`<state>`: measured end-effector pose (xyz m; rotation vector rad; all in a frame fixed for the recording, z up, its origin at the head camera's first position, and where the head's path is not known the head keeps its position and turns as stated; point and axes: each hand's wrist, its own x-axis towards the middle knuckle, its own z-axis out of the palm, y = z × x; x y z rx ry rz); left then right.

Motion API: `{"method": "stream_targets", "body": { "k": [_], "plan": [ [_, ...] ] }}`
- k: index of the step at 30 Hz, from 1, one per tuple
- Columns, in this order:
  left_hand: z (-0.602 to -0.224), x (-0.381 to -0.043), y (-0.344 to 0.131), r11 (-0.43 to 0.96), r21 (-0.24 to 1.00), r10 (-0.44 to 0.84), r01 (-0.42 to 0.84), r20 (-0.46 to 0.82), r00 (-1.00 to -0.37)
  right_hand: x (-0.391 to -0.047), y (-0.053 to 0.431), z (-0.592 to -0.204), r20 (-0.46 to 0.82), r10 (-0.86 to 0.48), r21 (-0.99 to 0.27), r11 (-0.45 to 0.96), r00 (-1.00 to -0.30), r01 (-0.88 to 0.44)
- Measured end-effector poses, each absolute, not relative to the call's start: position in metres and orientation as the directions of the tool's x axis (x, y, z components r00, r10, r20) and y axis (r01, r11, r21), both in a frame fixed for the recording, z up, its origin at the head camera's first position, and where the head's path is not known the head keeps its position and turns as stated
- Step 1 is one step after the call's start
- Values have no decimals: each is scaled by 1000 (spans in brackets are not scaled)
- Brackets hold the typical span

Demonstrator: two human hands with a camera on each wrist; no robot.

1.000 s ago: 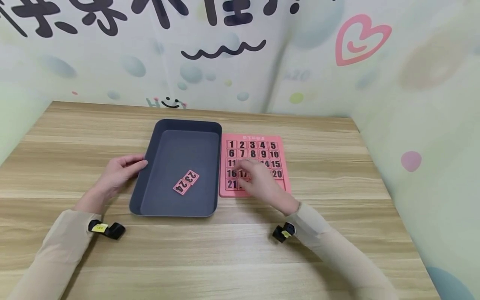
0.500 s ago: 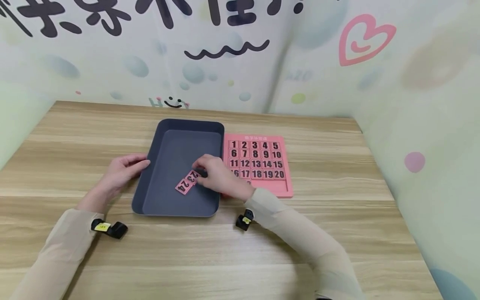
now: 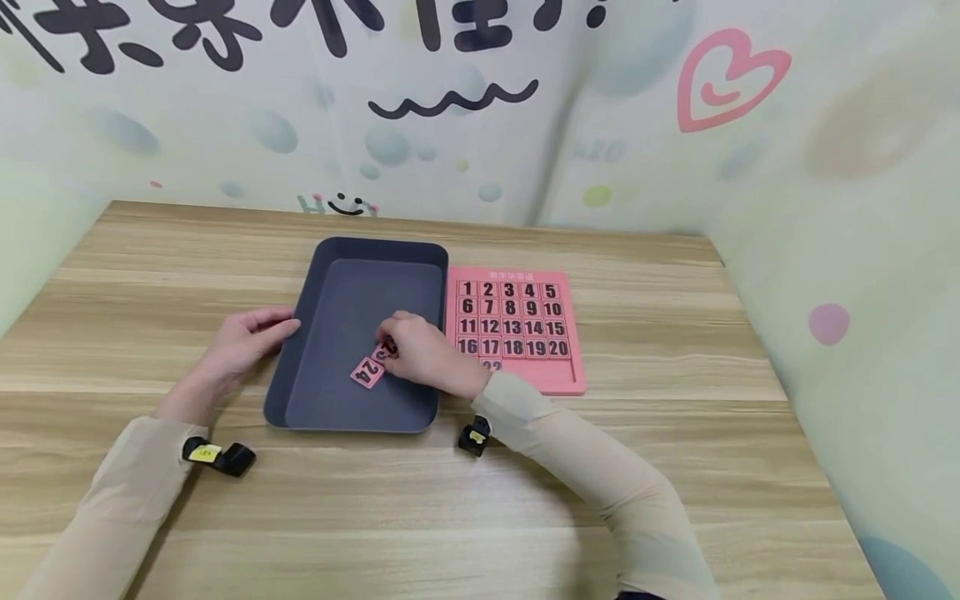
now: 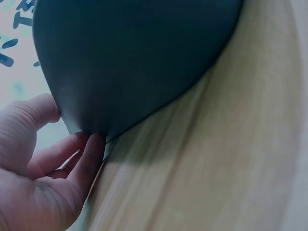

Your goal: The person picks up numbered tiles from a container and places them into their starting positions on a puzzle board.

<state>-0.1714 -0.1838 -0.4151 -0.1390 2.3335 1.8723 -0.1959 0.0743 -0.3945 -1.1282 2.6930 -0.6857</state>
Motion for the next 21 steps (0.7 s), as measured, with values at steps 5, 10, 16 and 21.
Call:
{"method": "stream_targets", "body": {
  "k": [5,10,16,21],
  "plan": [
    [-416,-172,-184,219,962,18,-160,-168,-986,-196,74,-392,-2,-696,-438,646,-718,-625],
    [-416,-172,-184,221,963,17,-157,-165,-986,-197,77,-389,2,-696,-435,646,-718,-627],
    [-416,-172,-184,204,966,19,-158,-165,-986,-196,92,-374,81,-683,-507,599,-726,-620],
    [-417,-172,-185,199,965,20,-173,-180,-983,-194,119,-362,123,-634,-588,574,-763,-571]
  ]
}}
